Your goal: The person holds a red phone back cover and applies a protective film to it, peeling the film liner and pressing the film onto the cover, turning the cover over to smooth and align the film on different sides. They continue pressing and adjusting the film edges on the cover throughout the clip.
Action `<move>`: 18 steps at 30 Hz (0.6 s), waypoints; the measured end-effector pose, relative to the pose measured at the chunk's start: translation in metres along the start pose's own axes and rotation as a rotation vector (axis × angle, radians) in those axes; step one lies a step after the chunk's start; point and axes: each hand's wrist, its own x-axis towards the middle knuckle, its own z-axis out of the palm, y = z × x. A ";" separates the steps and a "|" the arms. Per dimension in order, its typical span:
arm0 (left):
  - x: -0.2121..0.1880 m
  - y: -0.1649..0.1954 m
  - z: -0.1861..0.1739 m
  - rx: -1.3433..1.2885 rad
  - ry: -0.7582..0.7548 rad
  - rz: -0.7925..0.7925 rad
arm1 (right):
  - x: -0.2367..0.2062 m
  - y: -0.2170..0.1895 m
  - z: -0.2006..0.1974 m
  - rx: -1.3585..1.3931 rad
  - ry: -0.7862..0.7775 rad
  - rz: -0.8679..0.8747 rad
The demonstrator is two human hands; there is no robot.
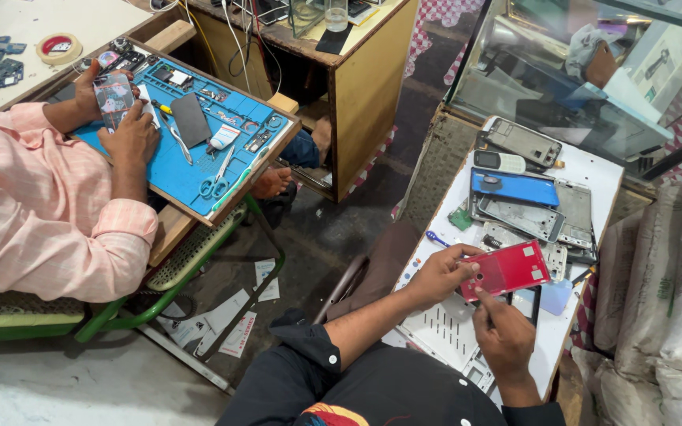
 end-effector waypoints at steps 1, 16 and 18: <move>0.000 -0.001 0.000 -0.005 -0.001 0.001 | 0.000 0.001 0.000 -0.001 0.014 0.011; -0.005 0.006 0.002 -0.012 0.000 -0.024 | 0.005 -0.009 -0.004 -0.042 0.071 0.037; -0.004 0.006 0.002 -0.014 -0.004 -0.011 | 0.006 -0.009 -0.004 -0.003 0.009 -0.050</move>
